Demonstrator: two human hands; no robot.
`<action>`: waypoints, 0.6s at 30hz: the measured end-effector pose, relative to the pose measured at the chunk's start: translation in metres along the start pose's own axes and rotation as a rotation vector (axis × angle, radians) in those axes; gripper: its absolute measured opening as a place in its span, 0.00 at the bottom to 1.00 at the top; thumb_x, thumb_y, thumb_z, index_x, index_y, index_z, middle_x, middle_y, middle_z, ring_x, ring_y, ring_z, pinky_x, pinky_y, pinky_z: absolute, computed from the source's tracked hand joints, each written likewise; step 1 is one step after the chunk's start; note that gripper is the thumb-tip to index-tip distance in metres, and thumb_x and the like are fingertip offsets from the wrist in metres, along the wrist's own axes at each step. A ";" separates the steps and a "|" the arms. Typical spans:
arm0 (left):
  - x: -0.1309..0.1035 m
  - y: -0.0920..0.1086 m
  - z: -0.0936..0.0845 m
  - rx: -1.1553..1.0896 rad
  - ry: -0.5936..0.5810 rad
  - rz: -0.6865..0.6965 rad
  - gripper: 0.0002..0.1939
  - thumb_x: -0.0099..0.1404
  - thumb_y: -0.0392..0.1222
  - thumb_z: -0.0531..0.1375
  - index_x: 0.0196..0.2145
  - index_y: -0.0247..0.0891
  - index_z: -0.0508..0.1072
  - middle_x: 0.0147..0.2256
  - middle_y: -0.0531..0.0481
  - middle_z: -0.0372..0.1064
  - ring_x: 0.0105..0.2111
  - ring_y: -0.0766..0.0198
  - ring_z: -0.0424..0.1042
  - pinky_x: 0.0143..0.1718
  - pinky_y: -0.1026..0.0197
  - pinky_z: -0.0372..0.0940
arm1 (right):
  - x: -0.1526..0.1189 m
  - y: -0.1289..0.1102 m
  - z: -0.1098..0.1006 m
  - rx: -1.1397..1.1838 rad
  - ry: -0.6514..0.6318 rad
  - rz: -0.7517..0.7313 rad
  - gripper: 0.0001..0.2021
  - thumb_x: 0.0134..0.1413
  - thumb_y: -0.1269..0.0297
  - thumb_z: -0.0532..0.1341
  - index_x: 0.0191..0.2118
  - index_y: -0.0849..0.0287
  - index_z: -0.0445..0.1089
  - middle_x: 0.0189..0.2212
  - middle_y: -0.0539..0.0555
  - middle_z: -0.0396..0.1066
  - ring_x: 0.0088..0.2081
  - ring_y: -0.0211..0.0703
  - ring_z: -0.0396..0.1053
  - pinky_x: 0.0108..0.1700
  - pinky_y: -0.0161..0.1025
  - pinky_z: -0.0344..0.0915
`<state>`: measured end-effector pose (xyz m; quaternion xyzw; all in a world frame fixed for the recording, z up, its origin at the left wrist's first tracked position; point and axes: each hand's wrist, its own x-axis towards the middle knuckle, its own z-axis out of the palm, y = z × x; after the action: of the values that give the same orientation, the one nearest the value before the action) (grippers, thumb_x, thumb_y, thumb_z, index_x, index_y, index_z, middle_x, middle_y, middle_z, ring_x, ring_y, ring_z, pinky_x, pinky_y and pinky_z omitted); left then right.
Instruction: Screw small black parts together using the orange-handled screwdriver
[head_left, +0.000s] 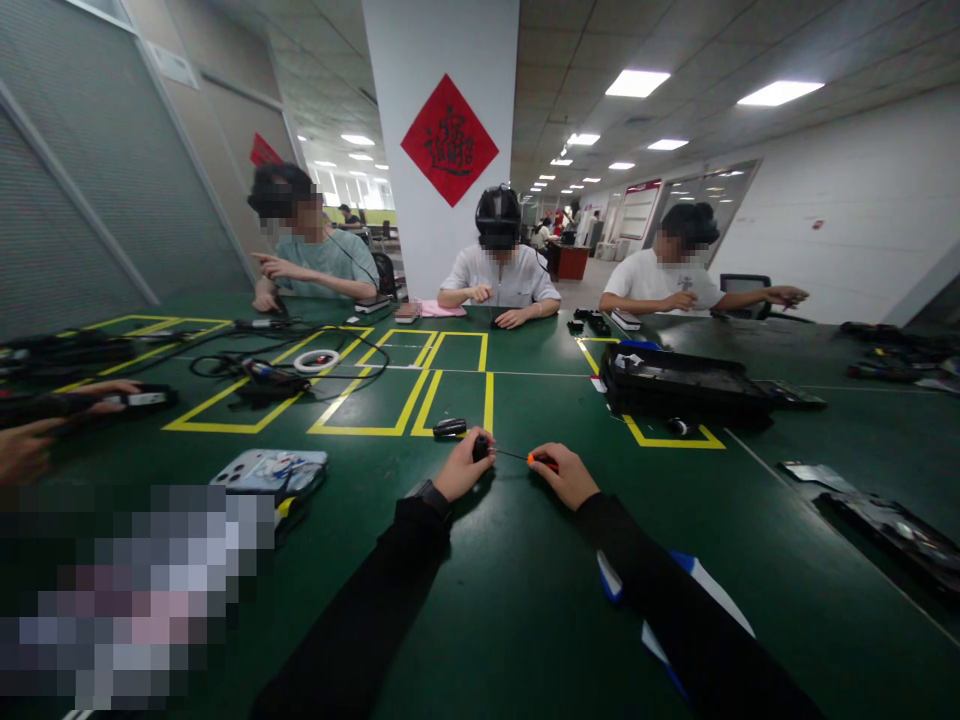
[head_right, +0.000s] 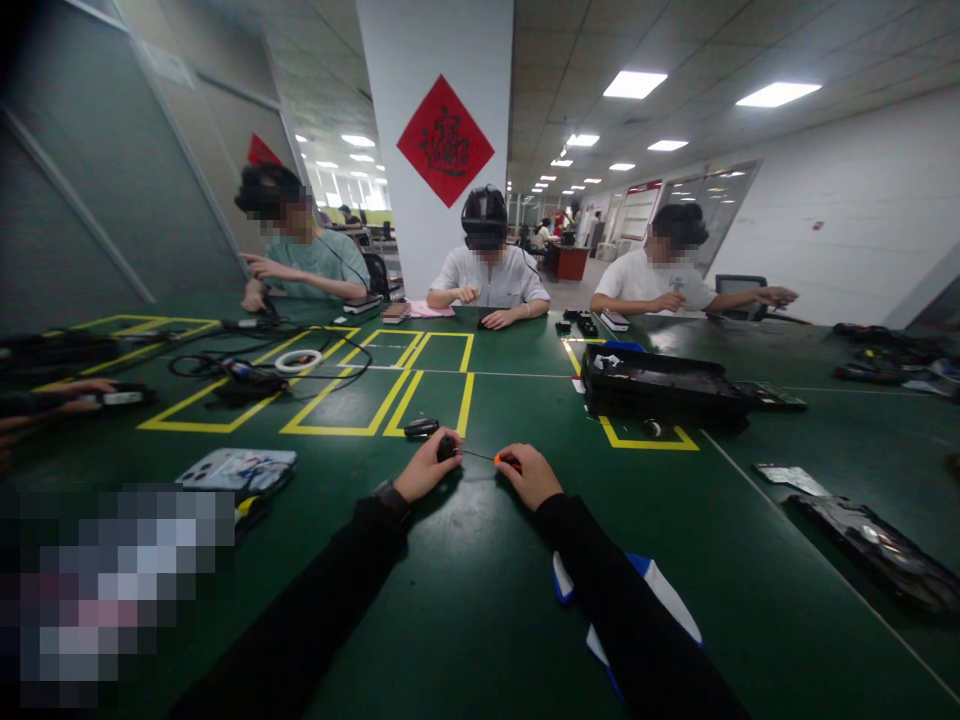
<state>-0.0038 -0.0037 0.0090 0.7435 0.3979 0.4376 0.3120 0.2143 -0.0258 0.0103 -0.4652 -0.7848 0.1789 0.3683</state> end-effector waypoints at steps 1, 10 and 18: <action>0.000 0.000 0.000 0.002 0.004 -0.003 0.10 0.53 0.34 0.54 0.36 0.38 0.62 0.32 0.53 0.63 0.34 0.66 0.64 0.40 0.61 0.59 | 0.000 0.000 0.000 0.000 0.000 0.003 0.10 0.51 0.62 0.56 0.37 0.60 0.68 0.33 0.54 0.68 0.37 0.41 0.65 0.41 0.40 0.61; 0.001 0.001 0.000 0.013 0.044 -0.029 0.11 0.52 0.36 0.56 0.35 0.37 0.63 0.30 0.54 0.64 0.32 0.66 0.65 0.39 0.61 0.60 | 0.000 0.001 -0.002 -0.004 0.002 0.012 0.10 0.51 0.61 0.55 0.37 0.59 0.67 0.33 0.54 0.67 0.36 0.41 0.65 0.41 0.40 0.61; 0.002 0.001 0.000 0.011 0.068 0.001 0.11 0.50 0.36 0.59 0.33 0.36 0.64 0.31 0.52 0.66 0.34 0.65 0.66 0.40 0.60 0.59 | 0.000 -0.001 -0.002 -0.030 -0.017 0.019 0.09 0.51 0.62 0.56 0.36 0.59 0.68 0.32 0.54 0.67 0.36 0.41 0.64 0.40 0.40 0.61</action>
<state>-0.0031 -0.0021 0.0107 0.7302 0.4100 0.4606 0.2941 0.2156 -0.0259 0.0123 -0.4765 -0.7862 0.1744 0.3527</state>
